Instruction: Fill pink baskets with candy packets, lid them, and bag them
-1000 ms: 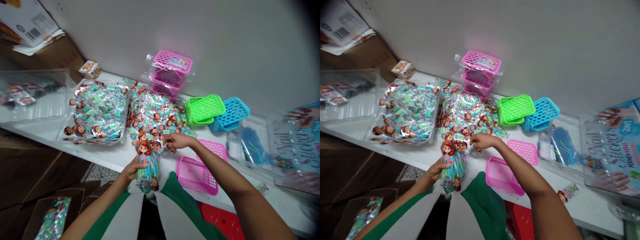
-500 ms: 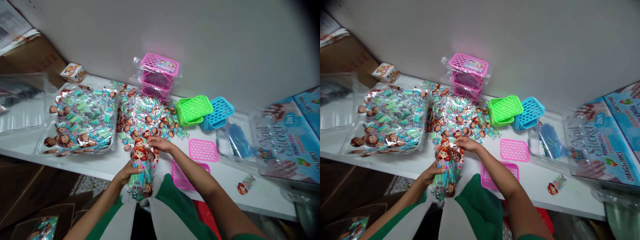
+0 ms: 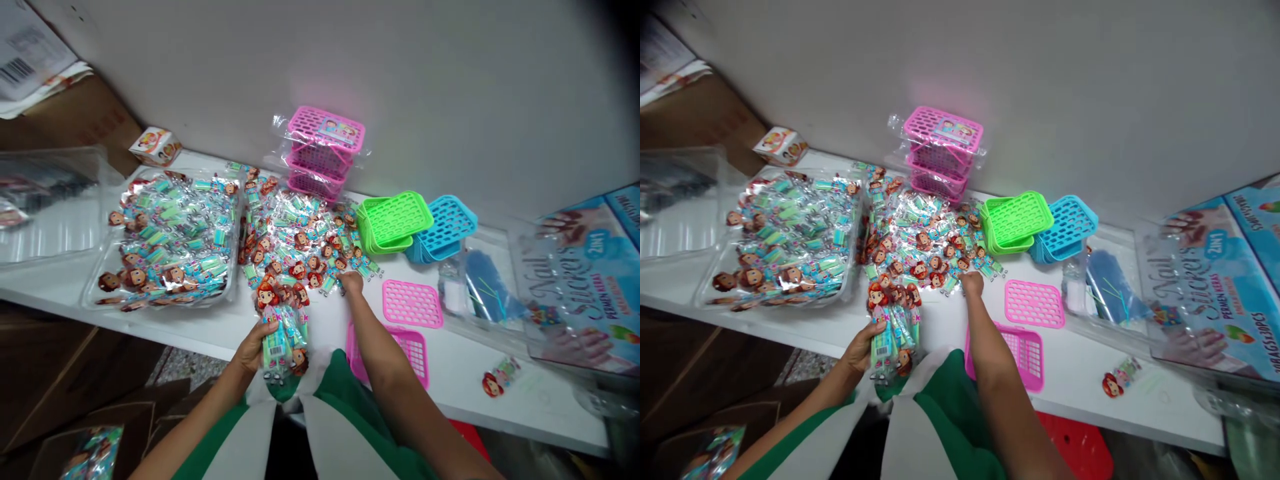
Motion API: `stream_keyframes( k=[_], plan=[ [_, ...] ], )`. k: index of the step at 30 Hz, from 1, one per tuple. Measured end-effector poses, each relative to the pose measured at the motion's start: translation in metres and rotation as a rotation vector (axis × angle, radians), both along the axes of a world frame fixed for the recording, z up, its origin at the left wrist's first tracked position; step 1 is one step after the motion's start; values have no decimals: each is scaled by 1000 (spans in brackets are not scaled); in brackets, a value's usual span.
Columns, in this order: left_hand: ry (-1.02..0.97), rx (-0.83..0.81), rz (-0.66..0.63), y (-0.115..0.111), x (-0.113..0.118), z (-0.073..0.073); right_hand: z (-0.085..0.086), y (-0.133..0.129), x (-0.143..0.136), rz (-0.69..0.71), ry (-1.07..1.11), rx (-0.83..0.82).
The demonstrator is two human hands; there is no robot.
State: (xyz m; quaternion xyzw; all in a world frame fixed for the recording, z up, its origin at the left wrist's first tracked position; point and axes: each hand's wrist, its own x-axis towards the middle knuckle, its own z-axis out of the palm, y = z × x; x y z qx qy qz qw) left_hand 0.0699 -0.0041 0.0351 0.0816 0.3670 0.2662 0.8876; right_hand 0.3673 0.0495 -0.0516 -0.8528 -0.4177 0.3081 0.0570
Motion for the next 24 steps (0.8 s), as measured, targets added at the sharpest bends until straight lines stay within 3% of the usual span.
stream_keyframes(
  k=[11, 16, 21, 24],
  plan=[
    [-5, 7, 47, -1, 1, 7, 13, 7, -9, -96, 88, 120],
    [-37, -14, 73, -2, 3, 12, 44, -7, -19, -32, 203, 248],
    [-86, 6, 52, -5, 11, 21, 85, -40, -68, 158, 576, 392],
    [-42, 44, 53, -11, 13, 26, 92, -56, -97, 65, 765, 380]
  ],
)
